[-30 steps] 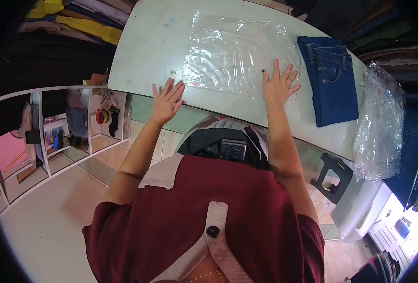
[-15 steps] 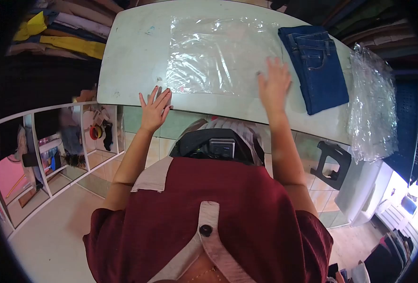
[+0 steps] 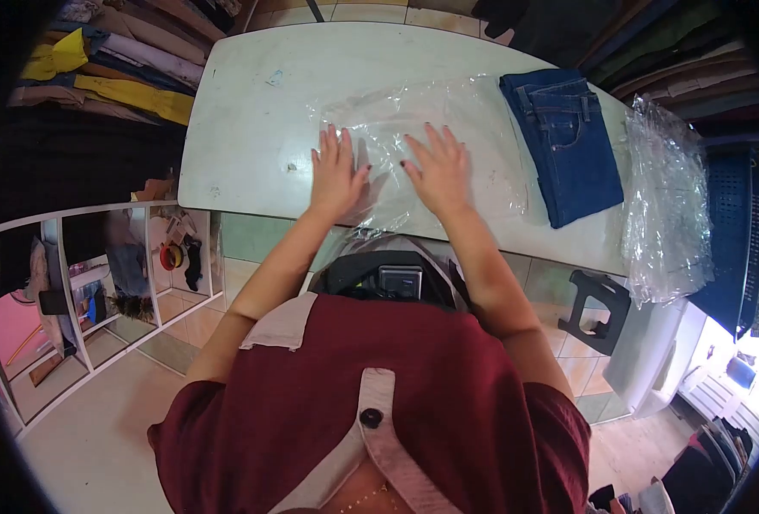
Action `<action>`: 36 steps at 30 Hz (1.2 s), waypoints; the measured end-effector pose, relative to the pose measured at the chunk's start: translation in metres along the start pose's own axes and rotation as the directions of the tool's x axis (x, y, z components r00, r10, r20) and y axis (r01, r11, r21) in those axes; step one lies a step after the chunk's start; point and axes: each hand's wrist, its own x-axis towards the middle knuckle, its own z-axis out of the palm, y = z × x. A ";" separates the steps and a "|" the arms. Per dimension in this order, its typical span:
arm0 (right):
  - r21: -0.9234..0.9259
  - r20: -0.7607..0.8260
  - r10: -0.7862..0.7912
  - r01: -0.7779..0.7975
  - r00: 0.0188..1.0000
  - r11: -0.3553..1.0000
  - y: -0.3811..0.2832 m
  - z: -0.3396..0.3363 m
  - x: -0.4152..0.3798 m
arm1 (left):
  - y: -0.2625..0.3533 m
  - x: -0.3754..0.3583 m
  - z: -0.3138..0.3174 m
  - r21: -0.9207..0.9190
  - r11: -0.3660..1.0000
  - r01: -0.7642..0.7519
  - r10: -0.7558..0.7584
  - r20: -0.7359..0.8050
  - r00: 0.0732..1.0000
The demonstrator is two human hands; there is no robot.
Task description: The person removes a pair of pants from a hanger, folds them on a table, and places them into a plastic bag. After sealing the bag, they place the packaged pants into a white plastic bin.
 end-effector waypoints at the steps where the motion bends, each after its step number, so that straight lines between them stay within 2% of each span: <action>1: -0.024 0.040 -0.038 0.039 0.998 0.999 -0.001 0.008 0.004 | 0.003 0.003 0.009 0.026 0.998 0.055 -0.057 0.063 0.996; 2: -0.047 0.081 -0.072 0.076 0.994 0.996 0.000 0.015 0.008 | 0.002 0.007 0.017 0.056 0.993 0.106 -0.112 0.127 0.985; 3: -0.049 0.079 -0.070 0.074 0.994 0.996 0.006 0.019 0.013 | -0.008 0.009 0.022 0.147 0.986 0.081 -0.098 0.111 0.989; 6: -0.062 0.116 -0.040 0.048 0.992 0.997 0.040 0.027 0.022 | -0.041 0.026 0.008 0.155 0.988 -0.003 -0.019 0.137 0.990; 8: -0.087 0.061 0.044 -0.039 0.997 0.995 0.068 0.029 0.030 | -0.059 0.033 0.000 0.123 0.992 -0.029 0.016 0.101 0.995; 9: -0.088 0.060 0.036 -0.031 0.998 0.996 0.071 0.032 0.036 | -0.062 0.038 -0.004 0.119 0.992 -0.044 0.030 0.119 0.993; 10: -0.078 -0.016 0.099 -0.100 0.995 0.992 0.073 0.036 0.042 | -0.064 0.043 -0.007 0.116 0.992 -0.056 0.040 0.135 0.990; 11: -0.059 -0.088 0.165 -0.171 0.982 0.983 0.074 0.040 0.046 | -0.060 0.048 -0.006 0.093 0.995 -0.039 0.033 0.066 0.997; 12: -0.053 -0.086 0.161 -0.166 0.983 0.985 0.063 0.038 0.055 | -0.054 0.057 -0.002 0.100 0.994 -0.035 0.028 0.066 0.997; 14: -0.060 0.088 -0.147 0.153 0.985 0.986 0.030 0.029 0.075 | -0.040 0.076 0.009 -0.012 0.993 -0.118 0.118 0.052 0.992; 15: -0.056 0.089 -0.147 0.153 0.985 0.987 0.026 0.033 0.081 | -0.035 0.085 0.013 0.032 0.981 -0.189 0.187 0.072 0.980; 16: -0.069 0.126 -0.182 0.191 0.975 0.979 0.023 0.038 0.087 | -0.036 0.092 0.013 0.035 0.982 -0.187 0.184 0.073 0.980; 18: -0.075 0.163 -0.216 0.230 0.963 0.970 0.030 0.046 0.096 | -0.040 0.105 0.012 0.160 0.984 -0.081 0.052 0.180 0.982; 19: -0.082 0.143 -0.154 0.167 0.978 0.983 0.041 0.048 0.097 | -0.055 0.108 0.015 0.264 0.964 0.005 -0.058 0.192 0.980; 20: -0.089 0.124 -0.091 0.103 0.988 0.991 0.051 0.051 0.099 | -0.074 0.108 0.014 0.351 0.932 0.094 -0.157 0.155 0.975; 22: -0.089 0.151 -0.096 0.110 0.984 0.990 0.061 0.045 0.102 | -0.099 0.110 -0.003 0.344 0.904 0.252 -0.302 0.098 0.948; 24: -0.086 0.178 -0.095 0.112 0.980 0.990 0.059 0.035 0.107 | -0.100 0.117 -0.010 0.444 0.767 0.464 -0.492 -0.058 0.869; 25: -0.098 0.178 -0.032 0.050 0.984 0.994 0.050 0.028 0.113 | -0.099 0.120 -0.007 0.447 0.765 0.463 -0.494 -0.053 0.868; 26: -0.111 0.176 0.032 -0.012 0.984 0.994 0.041 0.027 0.118 | -0.096 0.123 -0.001 0.338 0.894 0.294 -0.297 -0.043 0.954; 27: -0.109 0.181 0.035 -0.015 0.983 0.994 0.032 0.031 0.123 | -0.089 0.127 0.006 0.223 0.970 0.099 -0.089 -0.056 0.994; 28: -0.059 0.188 -0.067 0.079 0.980 0.995 0.021 0.037 0.128 | -0.066 0.135 0.003 0.271 0.961 -0.049 0.028 0.080 0.996; 29: -0.010 0.188 -0.169 0.174 0.968 0.985 0.013 0.042 0.133 | -0.056 0.138 0.012 0.242 0.968 -0.065 0.051 0.064 0.997; 30: -0.011 0.190 -0.167 0.172 0.967 0.985 0.006 0.049 0.136 | -0.052 0.140 0.020 0.213 0.974 -0.083 0.075 0.046 0.996; 32: 0.015 0.204 -0.283 0.286 0.937 0.958 -0.001 0.066 0.142 | -0.058 0.138 0.028 0.192 0.980 -0.042 0.034 0.046 0.998; 34: -0.004 0.225 -0.247 0.255 0.942 0.967 0.009 0.075 0.149 | -0.060 0.139 0.028 0.171 0.985 0.001 -0.009 0.047 0.999; 36: 0.009 0.161 -0.205 0.206 0.965 0.979 0.025 0.074 0.151 | -0.063 0.139 0.026 0.194 0.981 0.010 -0.023 0.067 0.998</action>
